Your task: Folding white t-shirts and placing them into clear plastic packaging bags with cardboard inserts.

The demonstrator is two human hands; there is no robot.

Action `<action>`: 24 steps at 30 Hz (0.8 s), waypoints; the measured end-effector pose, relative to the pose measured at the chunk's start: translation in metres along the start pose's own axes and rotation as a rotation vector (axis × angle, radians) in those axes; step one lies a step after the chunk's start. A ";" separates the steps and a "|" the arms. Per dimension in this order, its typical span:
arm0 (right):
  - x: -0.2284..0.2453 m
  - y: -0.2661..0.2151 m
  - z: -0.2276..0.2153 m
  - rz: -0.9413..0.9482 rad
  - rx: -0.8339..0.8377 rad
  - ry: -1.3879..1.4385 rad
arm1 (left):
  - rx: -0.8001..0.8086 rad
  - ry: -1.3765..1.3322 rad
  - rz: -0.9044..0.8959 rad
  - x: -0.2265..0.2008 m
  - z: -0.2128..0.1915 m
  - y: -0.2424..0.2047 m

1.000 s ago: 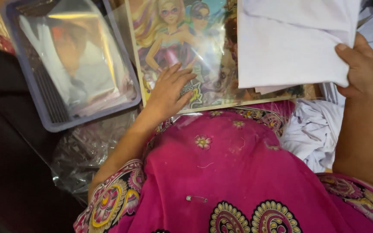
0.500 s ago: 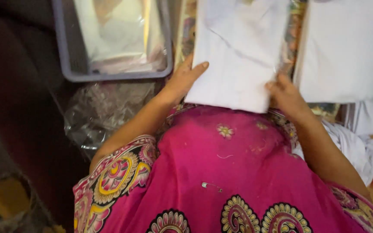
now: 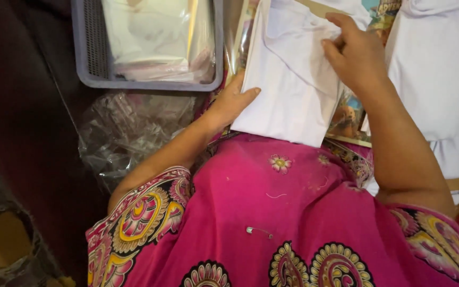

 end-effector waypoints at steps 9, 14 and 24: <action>-0.114 -0.010 0.017 0.420 -0.596 0.658 | -0.012 0.044 -0.041 -0.011 0.003 -0.006; -0.091 -0.023 0.002 0.504 -0.553 0.712 | 0.004 0.051 -0.172 -0.025 0.002 -0.015; 0.011 -0.129 -0.025 0.663 0.079 0.359 | 0.217 -0.545 -0.121 -0.014 0.025 -0.009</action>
Point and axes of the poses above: each hand's wrist, its own y-axis towards the middle knuckle, its own z-axis out of the palm, x = y × z, the point moved 4 cm from there along y, towards the middle knuckle, and after that the axes turned 15 degrees about -z, right-handed, at the moved point
